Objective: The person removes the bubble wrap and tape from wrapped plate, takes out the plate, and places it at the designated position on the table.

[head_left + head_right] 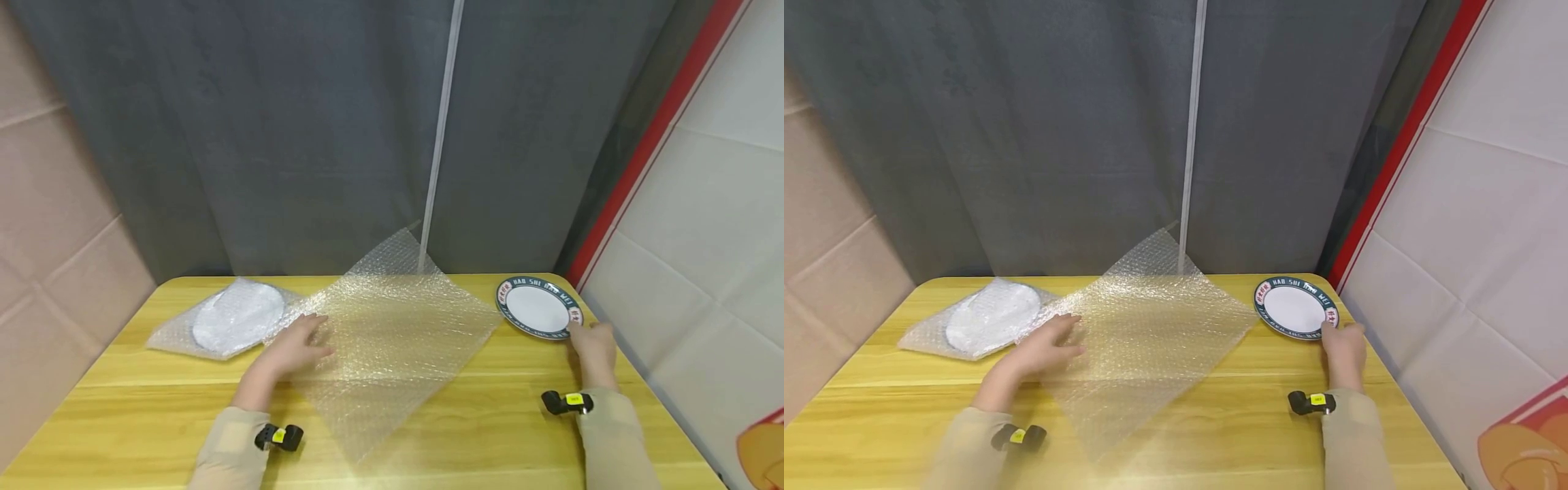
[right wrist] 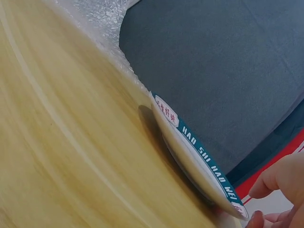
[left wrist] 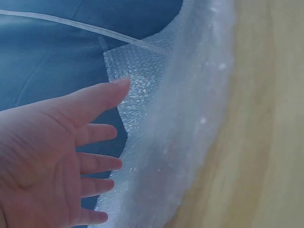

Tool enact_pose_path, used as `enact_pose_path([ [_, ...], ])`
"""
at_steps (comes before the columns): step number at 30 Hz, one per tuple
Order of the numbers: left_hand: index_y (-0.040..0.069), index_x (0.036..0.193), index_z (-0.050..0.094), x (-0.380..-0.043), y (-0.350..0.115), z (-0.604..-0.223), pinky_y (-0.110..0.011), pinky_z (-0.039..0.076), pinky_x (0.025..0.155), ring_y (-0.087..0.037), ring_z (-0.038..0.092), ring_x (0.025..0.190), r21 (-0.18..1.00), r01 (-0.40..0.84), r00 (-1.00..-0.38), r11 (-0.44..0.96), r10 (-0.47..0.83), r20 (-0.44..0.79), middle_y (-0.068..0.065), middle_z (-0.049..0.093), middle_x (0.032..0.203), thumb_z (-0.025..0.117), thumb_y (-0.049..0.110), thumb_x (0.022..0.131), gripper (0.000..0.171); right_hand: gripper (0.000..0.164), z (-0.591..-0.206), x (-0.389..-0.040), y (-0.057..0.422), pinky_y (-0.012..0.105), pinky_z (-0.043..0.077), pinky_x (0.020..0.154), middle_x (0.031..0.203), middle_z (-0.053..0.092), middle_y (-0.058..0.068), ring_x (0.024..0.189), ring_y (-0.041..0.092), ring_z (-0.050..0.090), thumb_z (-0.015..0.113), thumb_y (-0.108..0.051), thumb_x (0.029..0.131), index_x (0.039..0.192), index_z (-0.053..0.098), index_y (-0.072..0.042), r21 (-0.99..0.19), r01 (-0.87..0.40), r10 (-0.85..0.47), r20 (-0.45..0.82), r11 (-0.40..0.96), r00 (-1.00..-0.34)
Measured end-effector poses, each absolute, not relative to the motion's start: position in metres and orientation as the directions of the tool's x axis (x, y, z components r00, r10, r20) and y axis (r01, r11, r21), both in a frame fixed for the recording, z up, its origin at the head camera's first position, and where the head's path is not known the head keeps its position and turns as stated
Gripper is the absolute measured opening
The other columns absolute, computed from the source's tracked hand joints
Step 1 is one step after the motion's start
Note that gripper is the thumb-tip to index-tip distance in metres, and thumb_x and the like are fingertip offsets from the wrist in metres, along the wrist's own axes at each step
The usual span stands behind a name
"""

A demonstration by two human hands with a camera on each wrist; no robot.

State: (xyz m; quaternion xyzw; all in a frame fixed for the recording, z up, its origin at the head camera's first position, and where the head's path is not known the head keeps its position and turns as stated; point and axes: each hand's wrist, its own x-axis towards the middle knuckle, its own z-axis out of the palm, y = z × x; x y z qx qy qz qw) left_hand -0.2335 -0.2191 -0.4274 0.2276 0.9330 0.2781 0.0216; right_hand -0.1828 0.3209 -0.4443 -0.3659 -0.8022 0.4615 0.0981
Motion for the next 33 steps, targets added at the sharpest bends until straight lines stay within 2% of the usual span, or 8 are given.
enact_pose_path([
  [2,-0.004,0.143,0.039,-0.233,-0.220,-0.424,-0.058,0.025,0.107,-0.046,0.035,0.131,0.568,0.410,-0.898,0.713,0.426,0.113,-0.027,0.037,0.144,0.066,0.031,0.090,0.069,0.068,-0.443,-0.183,0.320,0.054,0.024,0.108,0.141,0.030,0.037,0.129,0.050,0.030,0.043,-0.032,0.095,0.143,0.023,0.013,-0.814,0.488,0.688,-0.158,0.315,-0.708],
  [5,-0.005,0.142,0.039,-0.233,-0.222,-0.419,-0.057,0.029,0.105,-0.045,0.039,0.128,0.610,0.410,-0.899,0.678,0.414,0.144,-0.026,0.041,0.142,0.065,0.030,0.091,0.067,0.068,-0.441,-0.185,0.317,0.053,0.025,0.108,0.143,0.030,0.035,0.130,0.048,0.030,0.041,-0.035,0.097,0.144,0.025,0.011,-0.826,0.474,0.696,-0.146,0.305,-0.703],
  [9,-0.002,0.141,0.043,-0.233,-0.228,-0.414,-0.056,0.029,0.106,-0.043,0.038,0.130,0.626,0.399,-0.910,0.670,0.375,0.180,-0.023,0.045,0.141,0.063,0.034,0.092,0.064,0.067,-0.437,-0.188,0.311,0.053,0.030,0.106,0.143,0.031,0.033,0.128,0.045,0.034,0.039,-0.038,0.098,0.144,0.027,0.009,-0.844,0.453,0.698,-0.140,0.286,-0.702],
  [15,-0.002,0.138,0.047,-0.234,-0.242,-0.410,-0.054,0.031,0.105,-0.041,0.039,0.130,0.632,0.374,-0.925,0.679,0.319,0.206,-0.021,0.048,0.139,0.063,0.031,0.093,0.058,0.058,-0.429,-0.191,0.299,0.052,0.034,0.102,0.136,0.041,0.033,0.122,0.042,0.040,0.045,-0.029,0.095,0.137,0.040,0.011,-0.851,0.387,0.696,-0.037,0.355,-0.718],
  [23,-0.003,0.137,0.048,-0.233,-0.260,-0.405,-0.056,0.034,0.102,-0.042,0.043,0.126,0.581,0.362,-0.932,0.729,0.277,0.234,-0.023,0.051,0.135,0.059,0.027,0.095,0.052,0.048,-0.409,-0.192,0.271,0.050,0.043,0.083,0.119,0.052,0.032,0.104,0.041,0.050,0.047,-0.024,0.095,0.129,0.049,0.010,-0.827,0.300,0.645,0.097,0.476,-0.758],
  [26,-0.002,0.137,0.049,-0.231,-0.268,-0.404,-0.057,0.037,0.099,-0.043,0.046,0.122,0.567,0.342,-0.939,0.750,0.250,0.236,-0.024,0.053,0.132,0.057,0.026,0.096,0.050,0.043,-0.405,-0.193,0.257,0.044,0.044,0.074,0.111,0.058,0.029,0.095,0.037,0.055,0.049,-0.023,0.094,0.124,0.055,0.007,-0.822,0.256,0.615,0.139,0.509,-0.777],
  [29,-0.002,0.135,0.050,-0.229,-0.274,-0.404,-0.058,0.041,0.094,-0.045,0.051,0.116,0.551,0.329,-0.942,0.767,0.229,0.244,-0.026,0.055,0.127,0.056,0.025,0.097,0.048,0.036,-0.403,-0.195,0.243,0.035,0.043,0.061,0.088,0.063,0.021,0.074,0.028,0.056,0.051,-0.020,0.092,0.117,0.059,0.005,-0.815,0.195,0.555,0.177,0.545,-0.813],
  [33,-0.004,0.133,0.052,-0.226,-0.283,-0.403,-0.058,0.042,0.091,-0.046,0.053,0.112,0.528,0.320,-0.943,0.787,0.210,0.260,-0.026,0.058,0.124,0.055,0.023,0.097,0.045,0.030,-0.404,-0.200,0.220,0.030,0.037,0.050,0.063,0.054,0.004,0.053,0.016,0.045,0.053,-0.018,0.090,0.110,0.062,0.002,-0.806,0.115,0.449,0.199,0.580,-0.871],
])
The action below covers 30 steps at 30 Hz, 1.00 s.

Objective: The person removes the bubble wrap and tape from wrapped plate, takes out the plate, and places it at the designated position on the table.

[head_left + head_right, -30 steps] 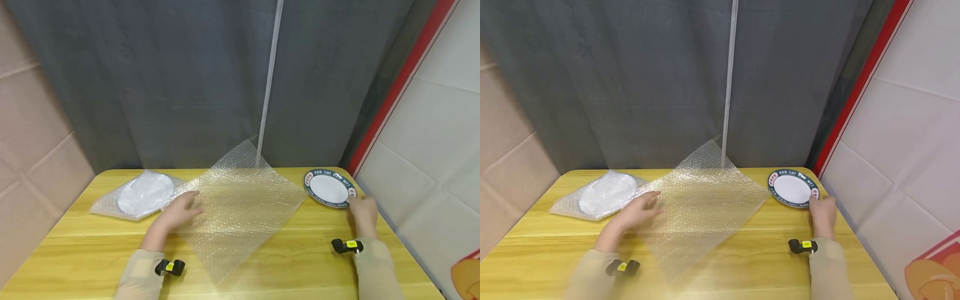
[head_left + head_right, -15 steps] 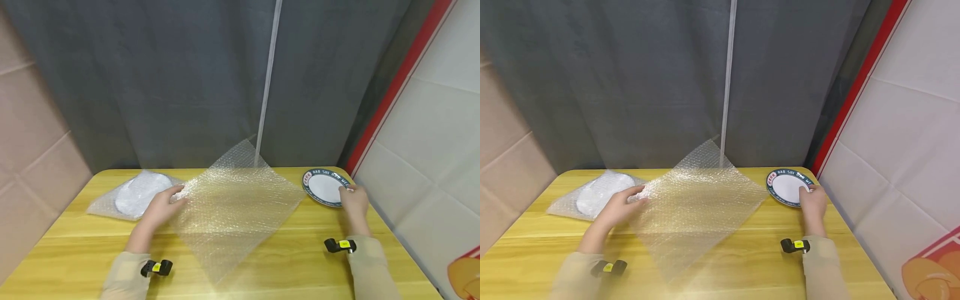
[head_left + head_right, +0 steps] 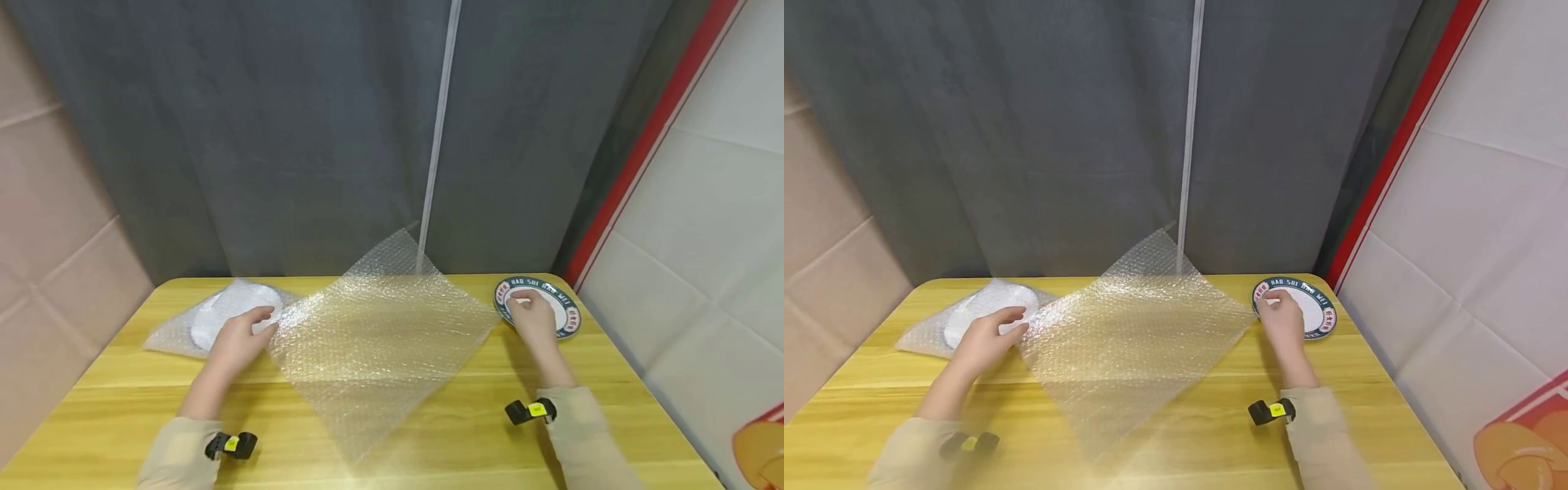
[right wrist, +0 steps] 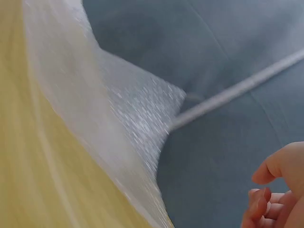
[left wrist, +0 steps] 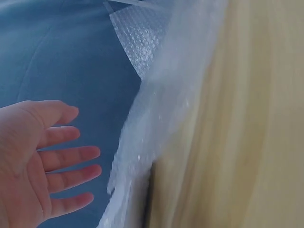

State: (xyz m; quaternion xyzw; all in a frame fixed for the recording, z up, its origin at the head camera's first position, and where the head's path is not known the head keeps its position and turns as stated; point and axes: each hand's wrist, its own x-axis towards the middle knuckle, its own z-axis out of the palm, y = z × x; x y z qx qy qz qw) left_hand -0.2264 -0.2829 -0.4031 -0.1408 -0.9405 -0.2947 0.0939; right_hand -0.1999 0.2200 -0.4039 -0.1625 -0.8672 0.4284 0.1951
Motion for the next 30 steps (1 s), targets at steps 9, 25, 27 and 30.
enact_pose_path([
  [9,-0.006,0.126,0.056,-0.225,-0.308,-0.401,-0.059,0.041,0.091,-0.047,0.052,0.111,0.481,0.298,-0.946,0.824,0.186,0.267,-0.027,0.060,0.119,0.054,0.018,0.096,0.039,0.024,-0.415,-0.206,0.164,0.029,0.038,0.051,0.061,0.050,0.002,0.055,0.016,0.045,0.054,-0.012,0.088,0.104,0.065,0.002,-0.791,-0.032,0.226,0.213,0.611,-0.951],
  [25,-0.010,0.123,0.055,-0.226,-0.342,-0.393,-0.060,0.043,0.084,-0.049,0.053,0.105,0.469,0.273,-0.948,0.840,0.151,0.280,-0.032,0.058,0.117,0.053,0.015,0.095,0.038,0.019,-0.408,-0.206,0.087,0.024,0.042,0.044,0.069,0.063,0.008,0.050,0.017,0.056,0.056,-0.003,0.083,0.097,0.067,0.003,-0.826,-0.229,-0.061,0.231,0.515,-0.971],
  [27,-0.011,0.123,0.055,-0.227,-0.346,-0.391,-0.059,0.045,0.081,-0.049,0.054,0.103,0.460,0.277,-0.946,0.844,0.155,0.286,-0.033,0.057,0.117,0.054,0.015,0.095,0.038,0.019,-0.407,-0.205,0.080,0.024,0.043,0.044,0.071,0.064,0.010,0.051,0.019,0.058,0.056,-0.002,0.084,0.098,0.067,0.005,-0.837,-0.247,-0.094,0.231,0.489,-0.968],
  [30,-0.011,0.122,0.055,-0.228,-0.355,-0.389,-0.059,0.046,0.078,-0.050,0.055,0.100,0.443,0.274,-0.946,0.854,0.156,0.284,-0.033,0.057,0.117,0.054,0.017,0.095,0.039,0.020,-0.405,-0.204,0.069,0.024,0.045,0.045,0.073,0.065,0.011,0.053,0.023,0.060,0.056,-0.001,0.083,0.099,0.067,0.006,-0.854,-0.256,-0.136,0.218,0.454,-0.966],
])
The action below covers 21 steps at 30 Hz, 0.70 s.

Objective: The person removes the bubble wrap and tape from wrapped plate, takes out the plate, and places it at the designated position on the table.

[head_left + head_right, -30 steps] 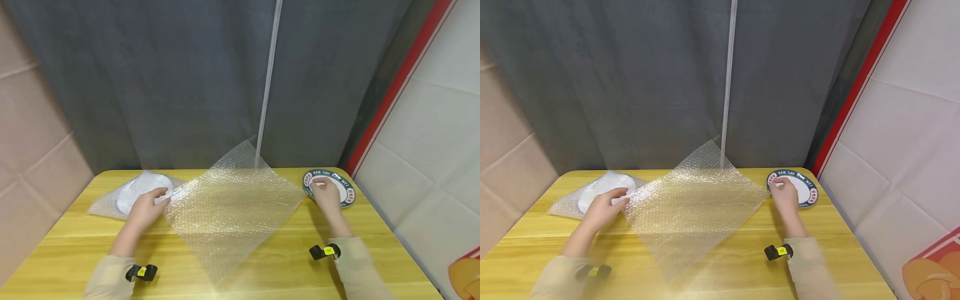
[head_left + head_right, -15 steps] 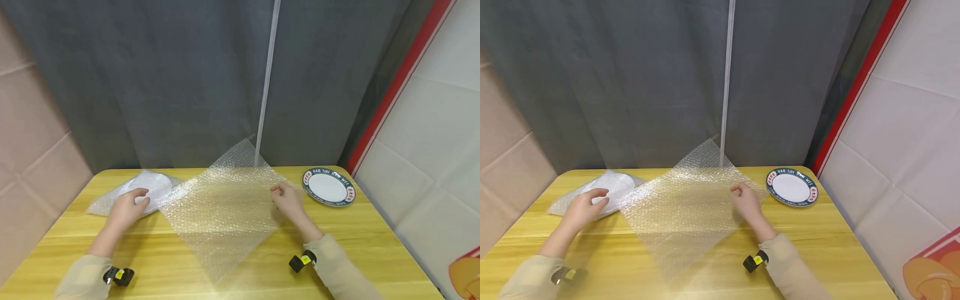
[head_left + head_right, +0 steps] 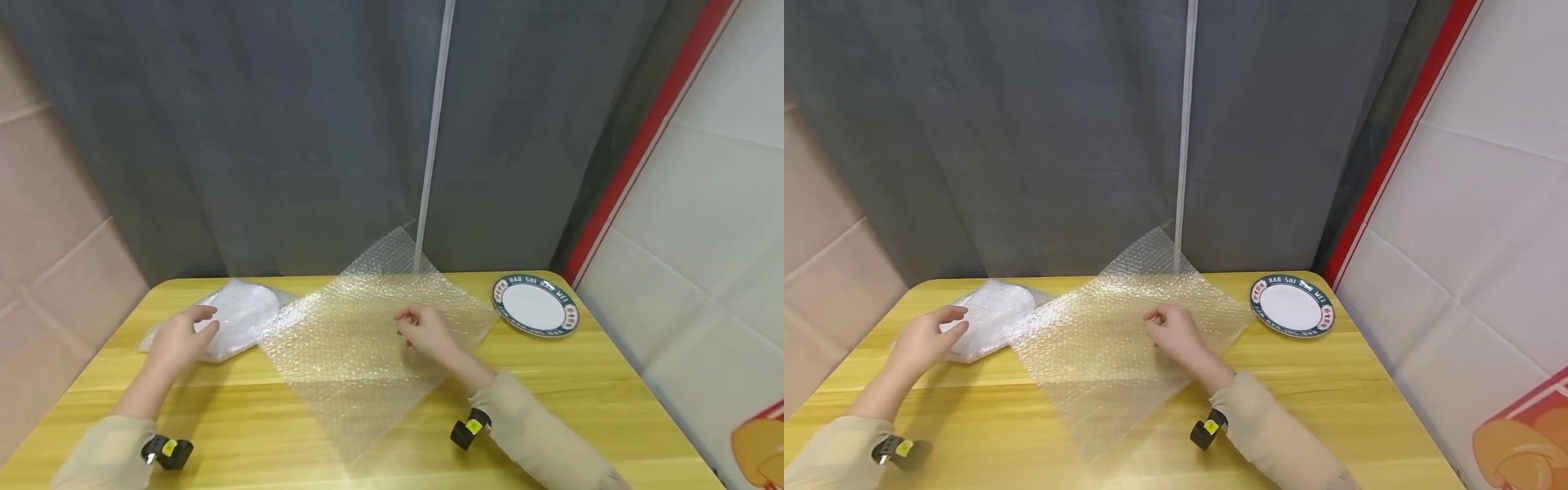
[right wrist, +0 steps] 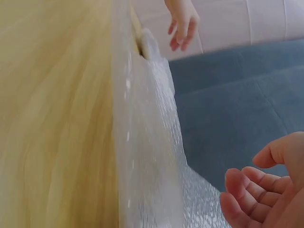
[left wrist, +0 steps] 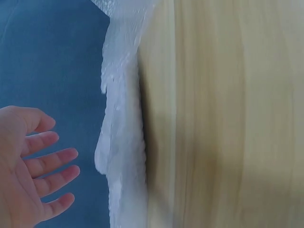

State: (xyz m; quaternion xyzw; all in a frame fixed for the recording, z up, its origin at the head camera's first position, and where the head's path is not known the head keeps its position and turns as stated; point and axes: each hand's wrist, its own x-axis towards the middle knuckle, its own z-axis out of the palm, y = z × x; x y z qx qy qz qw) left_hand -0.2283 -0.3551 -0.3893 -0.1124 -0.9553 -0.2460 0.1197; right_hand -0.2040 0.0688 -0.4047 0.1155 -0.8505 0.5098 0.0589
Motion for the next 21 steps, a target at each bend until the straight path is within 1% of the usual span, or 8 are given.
enact_pose_path([
  [2,-0.010,0.122,0.055,-0.230,-0.361,-0.389,-0.059,0.046,0.076,-0.049,0.056,0.098,0.425,0.258,-0.949,0.868,0.147,0.278,-0.033,0.057,0.117,0.053,0.019,0.095,0.039,0.020,-0.403,-0.204,0.062,0.025,0.047,0.047,0.074,0.066,0.010,0.055,0.024,0.061,0.056,0.000,0.083,0.100,0.067,0.005,-0.868,-0.249,-0.156,0.200,0.429,-0.967],
  [6,-0.010,0.123,0.054,-0.235,-0.370,-0.387,-0.059,0.045,0.077,-0.051,0.054,0.101,0.436,0.237,-0.959,0.868,0.137,0.248,-0.033,0.056,0.119,0.052,0.022,0.096,0.041,0.019,-0.397,-0.204,0.049,0.028,0.053,0.052,0.076,0.067,0.009,0.055,0.017,0.061,0.058,-0.002,0.084,0.100,0.068,0.003,-0.900,-0.208,-0.162,0.157,0.383,-0.974],
  [8,-0.011,0.123,0.053,-0.236,-0.375,-0.386,-0.060,0.044,0.077,-0.052,0.052,0.102,0.452,0.232,-0.963,0.861,0.137,0.233,-0.034,0.055,0.119,0.052,0.022,0.097,0.042,0.020,-0.394,-0.205,0.043,0.029,0.055,0.055,0.078,0.068,0.010,0.057,0.017,0.062,0.058,-0.002,0.085,0.102,0.067,0.003,-0.918,-0.181,-0.160,0.131,0.352,-0.978],
  [15,-0.014,0.122,0.050,-0.241,-0.388,-0.383,-0.060,0.044,0.077,-0.054,0.050,0.102,0.455,0.215,-0.965,0.864,0.116,0.236,-0.039,0.053,0.115,0.051,0.019,0.097,0.042,0.022,-0.387,-0.206,0.017,0.036,0.057,0.064,0.082,0.069,0.013,0.064,0.024,0.066,0.057,-0.002,0.088,0.105,0.065,0.009,-0.967,-0.130,-0.188,0.089,0.220,-0.978],
  [21,-0.015,0.123,0.048,-0.244,-0.395,-0.381,-0.060,0.044,0.077,-0.053,0.051,0.101,0.461,0.194,-0.969,0.866,0.097,0.225,-0.039,0.053,0.114,0.050,0.020,0.097,0.043,0.020,-0.388,-0.208,-0.006,0.032,0.057,0.062,0.082,0.069,0.014,0.066,0.024,0.068,0.056,-0.002,0.090,0.105,0.066,0.009,-0.984,-0.104,-0.208,0.073,0.141,-0.975],
])
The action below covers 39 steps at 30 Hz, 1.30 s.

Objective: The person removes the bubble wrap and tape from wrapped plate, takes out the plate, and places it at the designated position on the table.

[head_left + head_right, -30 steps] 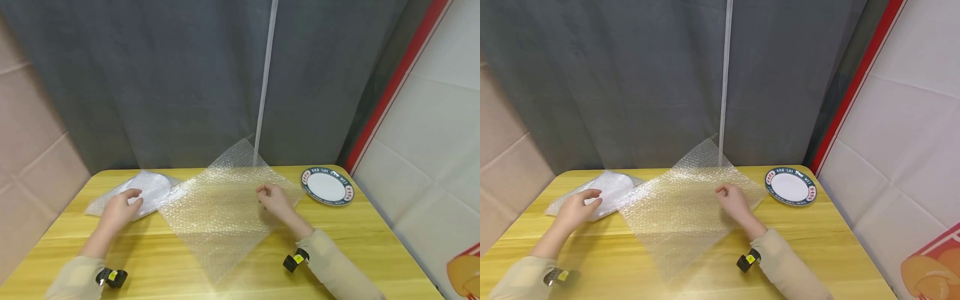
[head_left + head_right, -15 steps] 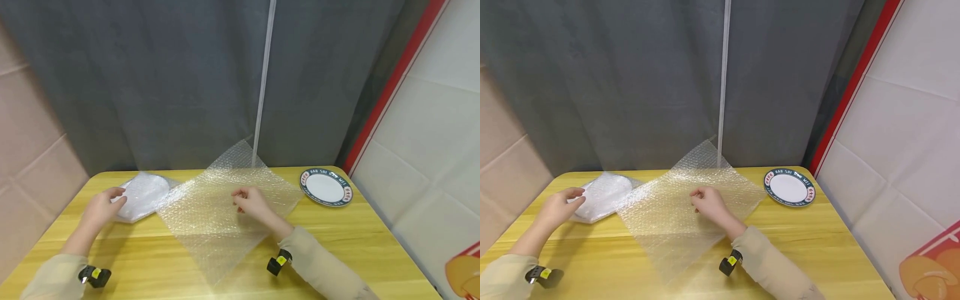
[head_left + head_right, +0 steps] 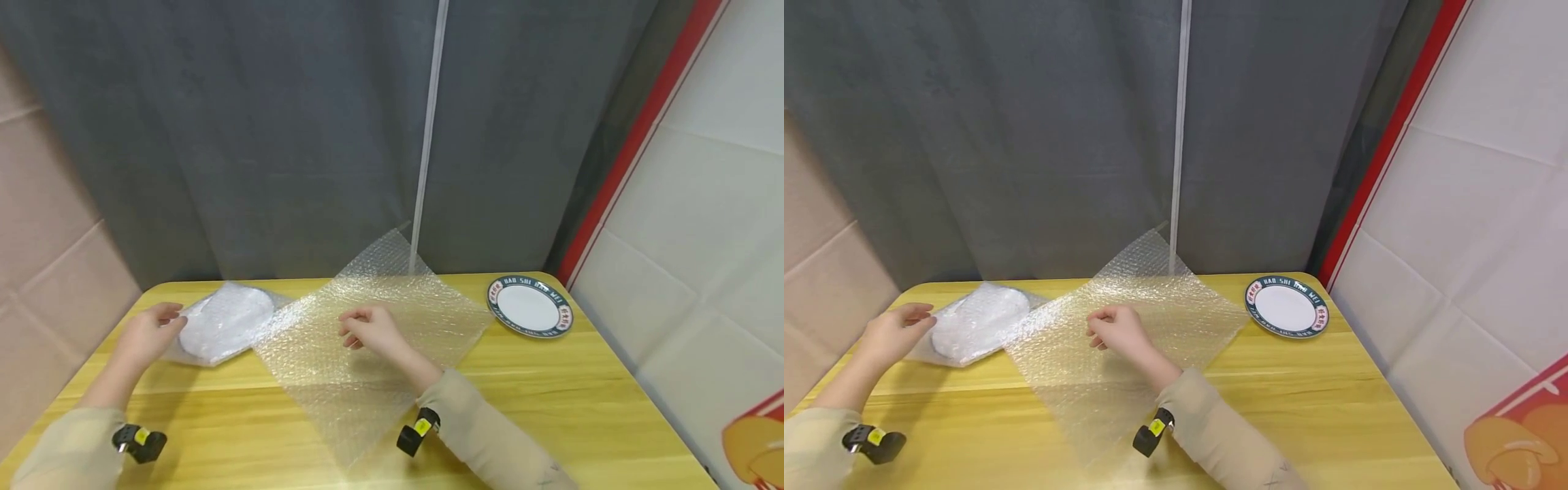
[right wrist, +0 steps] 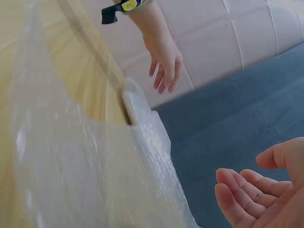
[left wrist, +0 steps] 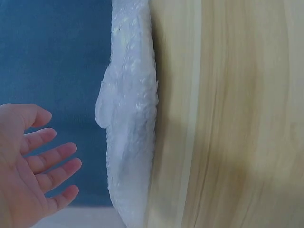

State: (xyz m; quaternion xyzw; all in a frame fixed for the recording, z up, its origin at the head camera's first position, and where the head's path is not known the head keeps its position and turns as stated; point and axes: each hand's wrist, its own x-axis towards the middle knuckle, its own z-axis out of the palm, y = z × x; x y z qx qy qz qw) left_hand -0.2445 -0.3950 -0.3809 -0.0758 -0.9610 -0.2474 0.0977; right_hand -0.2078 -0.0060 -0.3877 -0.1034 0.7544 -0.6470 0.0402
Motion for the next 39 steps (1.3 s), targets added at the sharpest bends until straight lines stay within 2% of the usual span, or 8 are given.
enact_pose_path([
  [10,-0.017,0.122,0.047,-0.252,-0.409,-0.378,-0.062,0.042,0.079,-0.056,0.049,0.102,0.423,0.230,-0.963,0.876,0.144,0.227,-0.042,0.051,0.115,0.050,0.021,0.097,0.046,0.024,-0.392,-0.202,-0.051,0.035,0.058,0.065,0.088,0.070,0.019,0.075,0.033,0.070,0.055,-0.004,0.091,0.109,0.064,0.010,-1.000,-0.006,-0.204,-0.001,0.030,-0.979],
  [15,-0.018,0.120,0.047,-0.259,-0.416,-0.378,-0.062,0.041,0.079,-0.056,0.048,0.101,0.397,0.231,-0.963,0.888,0.150,0.225,-0.042,0.050,0.115,0.050,0.022,0.097,0.046,0.024,-0.396,-0.201,-0.071,0.033,0.058,0.064,0.090,0.070,0.020,0.077,0.032,0.070,0.054,-0.003,0.092,0.110,0.062,0.010,-0.999,0.048,-0.213,-0.047,0.000,-0.976],
  [30,-0.019,0.124,0.042,-0.270,-0.428,-0.376,-0.063,0.039,0.083,-0.057,0.045,0.103,0.415,0.147,-0.988,0.898,0.119,0.094,-0.044,0.046,0.117,0.042,0.032,0.101,0.056,0.029,-0.421,-0.200,-0.115,0.037,0.057,0.074,0.094,0.069,0.021,0.086,0.035,0.069,0.060,-0.012,0.094,0.114,0.060,0.009,-0.967,0.182,-0.201,-0.146,-0.177,-0.969],
  [36,-0.021,0.124,0.040,-0.274,-0.430,-0.377,-0.063,0.039,0.084,-0.058,0.044,0.105,0.424,0.147,-0.989,0.894,0.128,0.075,-0.044,0.045,0.119,0.040,0.034,0.102,0.058,0.026,-0.426,-0.197,-0.136,0.037,0.056,0.077,0.092,0.067,0.017,0.088,0.033,0.068,0.060,0.002,0.089,0.113,0.060,0.010,-0.941,0.233,-0.213,-0.183,-0.245,-0.960],
  [39,-0.021,0.125,0.040,-0.275,-0.429,-0.377,-0.063,0.038,0.085,-0.058,0.044,0.105,0.432,0.140,-0.990,0.891,0.124,0.064,-0.045,0.044,0.120,0.039,0.034,0.102,0.059,0.028,-0.429,-0.197,-0.145,0.039,0.055,0.079,0.093,0.066,0.017,0.090,0.035,0.067,0.061,0.002,0.089,0.116,0.058,0.011,-0.924,0.255,-0.226,-0.193,-0.286,-0.955],
])
